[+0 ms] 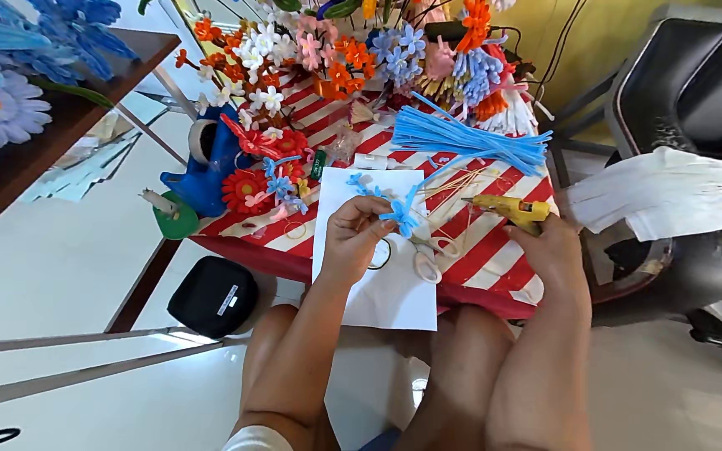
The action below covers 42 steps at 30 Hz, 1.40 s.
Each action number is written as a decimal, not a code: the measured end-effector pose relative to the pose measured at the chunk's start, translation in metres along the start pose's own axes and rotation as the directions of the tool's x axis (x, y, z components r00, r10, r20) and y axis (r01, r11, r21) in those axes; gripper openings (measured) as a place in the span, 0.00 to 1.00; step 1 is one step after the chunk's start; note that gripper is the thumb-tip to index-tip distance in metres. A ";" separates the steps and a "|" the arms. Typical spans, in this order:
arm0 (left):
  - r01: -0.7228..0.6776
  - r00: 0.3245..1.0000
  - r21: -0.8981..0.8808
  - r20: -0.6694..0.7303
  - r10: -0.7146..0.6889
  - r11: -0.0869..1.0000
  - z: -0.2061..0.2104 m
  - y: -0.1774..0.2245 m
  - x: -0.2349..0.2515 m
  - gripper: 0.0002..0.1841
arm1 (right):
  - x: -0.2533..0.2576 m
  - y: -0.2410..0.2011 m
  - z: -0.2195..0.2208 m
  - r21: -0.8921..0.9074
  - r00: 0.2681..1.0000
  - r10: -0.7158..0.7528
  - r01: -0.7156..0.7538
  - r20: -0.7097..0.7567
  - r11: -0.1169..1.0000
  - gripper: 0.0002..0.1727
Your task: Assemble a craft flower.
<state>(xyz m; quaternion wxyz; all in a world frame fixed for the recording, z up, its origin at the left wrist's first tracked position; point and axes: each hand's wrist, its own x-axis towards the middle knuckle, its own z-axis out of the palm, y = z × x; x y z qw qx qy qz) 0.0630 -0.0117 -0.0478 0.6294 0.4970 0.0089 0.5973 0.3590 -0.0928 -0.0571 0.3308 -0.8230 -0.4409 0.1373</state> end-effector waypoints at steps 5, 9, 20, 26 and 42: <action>0.002 1.000 0.052 0.010 -0.002 0.999 -0.001 -0.002 0.000 0.11 | 0.000 0.008 0.002 0.131 0.997 -0.067 0.072 -0.042 0.989 0.21; -0.014 1.000 0.095 0.016 0.012 0.995 -0.004 -0.004 0.000 0.11 | -0.016 0.004 -0.017 0.343 0.965 -0.217 0.256 -0.149 0.904 0.22; -0.146 0.989 0.501 0.089 0.116 0.853 0.001 -0.004 -0.002 0.05 | -0.073 -0.047 -0.028 0.687 0.764 -0.644 0.495 -0.053 0.532 0.19; -0.152 0.988 0.503 0.094 0.121 0.851 0.001 -0.003 -0.002 0.05 | -0.078 -0.062 -0.022 0.594 0.789 -0.615 0.495 -0.002 0.634 0.17; -0.211 0.978 0.544 0.108 0.181 0.812 -0.005 -0.004 -0.001 0.04 | -0.080 -0.069 -0.012 0.629 0.838 -0.545 0.422 0.004 0.653 0.16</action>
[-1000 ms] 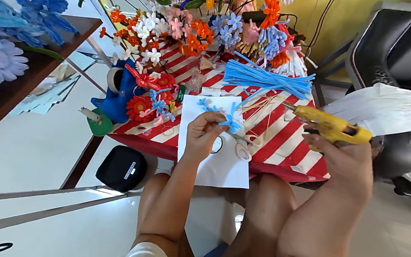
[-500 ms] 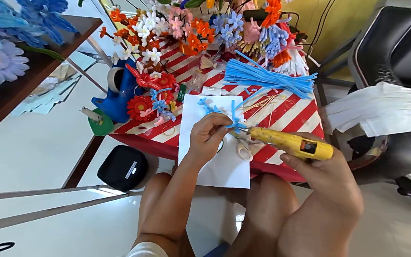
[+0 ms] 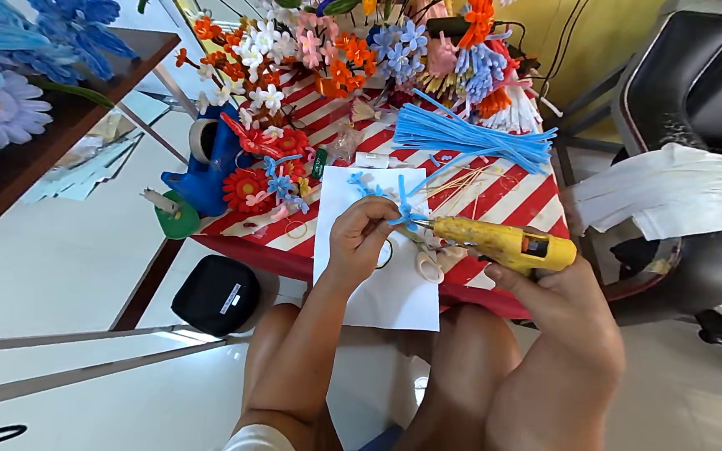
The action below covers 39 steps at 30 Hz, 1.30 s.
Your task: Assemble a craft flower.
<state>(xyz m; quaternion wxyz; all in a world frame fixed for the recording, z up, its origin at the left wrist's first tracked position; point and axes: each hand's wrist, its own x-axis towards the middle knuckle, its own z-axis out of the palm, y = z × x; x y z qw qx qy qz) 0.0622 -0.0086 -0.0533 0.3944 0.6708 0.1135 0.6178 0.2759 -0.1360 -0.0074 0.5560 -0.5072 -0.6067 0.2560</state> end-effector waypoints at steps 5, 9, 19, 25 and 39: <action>-0.031 0.999 0.018 -0.025 0.031 0.999 0.001 0.000 0.000 0.04 | 0.001 0.001 0.001 0.026 1.000 0.005 -0.005 0.011 1.000 0.16; -0.030 0.999 0.008 -0.024 0.031 1.000 0.000 0.001 0.000 0.04 | 0.001 0.001 0.003 0.058 1.000 0.009 -0.010 0.017 0.998 0.15; 0.054 0.997 -0.123 -0.048 -0.060 0.991 -0.003 -0.002 0.001 0.07 | 0.003 0.000 0.011 0.026 1.000 -0.004 0.003 0.009 1.000 0.15; 0.066 0.996 -0.161 -0.054 -0.076 0.985 -0.007 -0.003 0.002 0.08 | 0.003 -0.002 0.019 0.001 0.999 -0.033 0.033 0.007 0.999 0.15; 0.053 0.996 -0.161 -0.065 -0.064 0.985 -0.007 0.000 0.003 0.08 | 0.002 -0.005 0.021 -0.011 0.997 -0.070 0.070 0.011 0.997 0.15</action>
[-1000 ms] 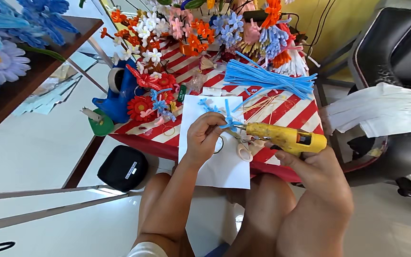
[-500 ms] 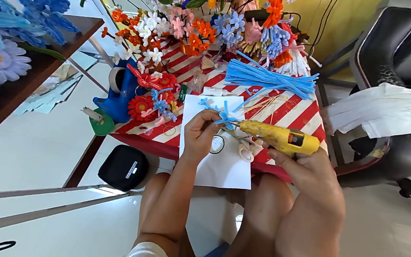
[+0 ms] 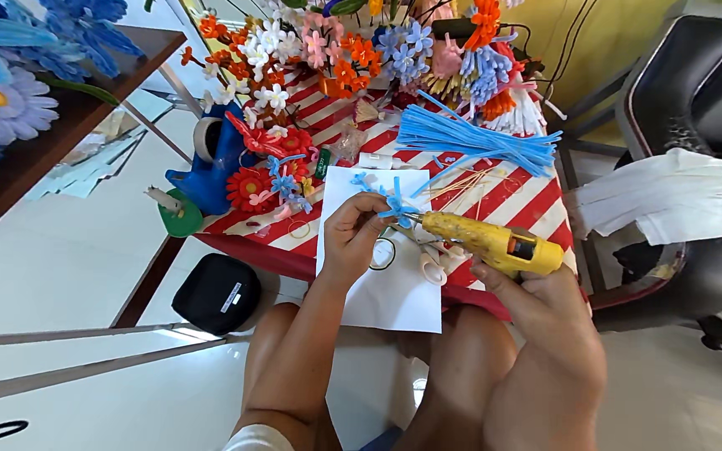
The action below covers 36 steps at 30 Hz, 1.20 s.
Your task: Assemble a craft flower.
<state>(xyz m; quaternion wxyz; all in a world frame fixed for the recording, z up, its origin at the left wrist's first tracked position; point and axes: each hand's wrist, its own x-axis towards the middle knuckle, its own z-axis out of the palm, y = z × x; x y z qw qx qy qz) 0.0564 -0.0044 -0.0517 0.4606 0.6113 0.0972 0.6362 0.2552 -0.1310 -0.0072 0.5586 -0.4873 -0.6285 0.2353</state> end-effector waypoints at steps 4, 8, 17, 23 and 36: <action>-0.003 1.000 0.018 -0.010 0.003 1.000 0.001 0.001 0.000 0.08 | 0.000 0.000 0.000 -0.037 1.000 -0.015 0.015 0.000 0.999 0.15; -0.011 1.000 0.057 -0.011 0.012 0.998 -0.001 0.003 0.000 0.07 | 0.002 -0.001 0.000 -0.054 1.000 -0.008 0.008 0.000 0.998 0.14; -0.009 0.998 0.198 -0.061 0.021 0.980 -0.006 0.009 0.000 0.04 | 0.006 0.000 0.007 -0.039 0.999 -0.006 0.008 0.035 0.999 0.17; 0.035 0.992 0.244 -0.126 -0.004 0.969 -0.005 0.009 -0.001 0.04 | 0.007 -0.001 0.009 -0.088 0.999 -0.021 0.024 0.044 0.996 0.18; 0.079 0.985 0.284 -0.167 -0.032 0.956 -0.012 0.009 -0.001 0.04 | 0.009 0.021 -0.043 -0.186 0.968 0.055 -0.103 -0.245 0.977 0.19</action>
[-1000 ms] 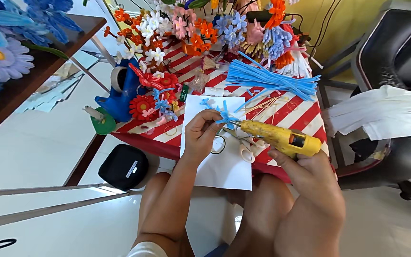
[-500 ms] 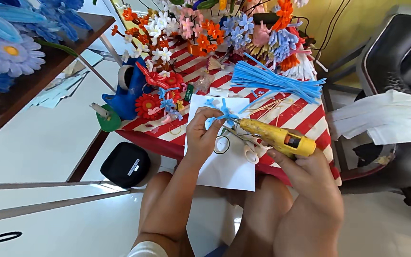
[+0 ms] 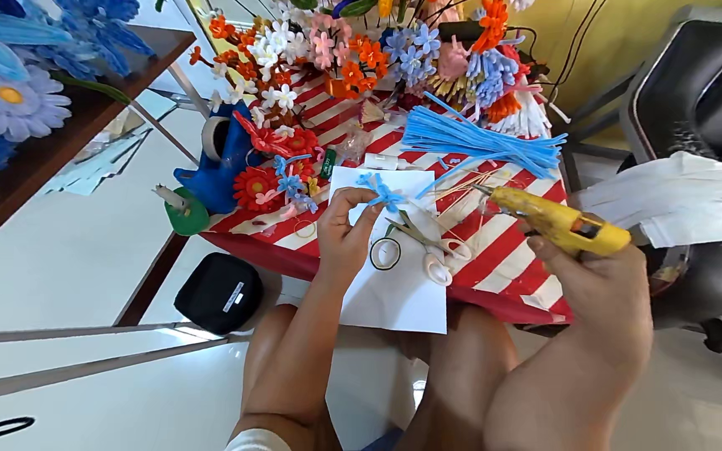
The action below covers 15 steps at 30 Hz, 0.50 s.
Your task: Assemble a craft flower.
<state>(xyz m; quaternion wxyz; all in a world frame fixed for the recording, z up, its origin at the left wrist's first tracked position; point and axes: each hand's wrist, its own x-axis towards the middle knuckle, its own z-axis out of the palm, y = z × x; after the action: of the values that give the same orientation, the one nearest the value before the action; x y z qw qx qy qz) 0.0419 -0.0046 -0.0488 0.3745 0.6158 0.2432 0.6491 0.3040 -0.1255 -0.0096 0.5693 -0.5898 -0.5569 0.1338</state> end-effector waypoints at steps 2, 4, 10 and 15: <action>-0.020 1.000 -0.020 -0.003 0.020 1.000 0.000 -0.001 0.001 0.05 | 0.007 0.021 -0.009 -0.176 0.993 0.112 -0.115 -0.028 0.978 0.21; -0.026 1.000 -0.044 0.000 0.027 0.999 0.000 -0.002 0.001 0.06 | 0.014 0.042 -0.012 -0.231 0.971 0.233 -0.237 -0.047 0.944 0.20; 0.011 1.000 -0.096 0.028 -0.008 0.995 0.003 -0.002 0.000 0.07 | 0.027 0.078 -0.004 -0.306 0.871 0.490 -0.457 0.040 0.835 0.21; 0.027 0.998 -0.126 0.062 -0.019 0.992 0.004 0.000 0.000 0.06 | 0.025 0.078 -0.010 -0.207 0.912 0.406 -0.389 0.047 0.898 0.37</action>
<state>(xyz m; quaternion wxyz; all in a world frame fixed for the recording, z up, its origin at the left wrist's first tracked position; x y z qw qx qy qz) 0.0459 -0.0053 -0.0486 0.4274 0.6075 0.1969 0.6399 0.3594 -0.0898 -0.0584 0.4448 -0.7370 -0.4595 0.2188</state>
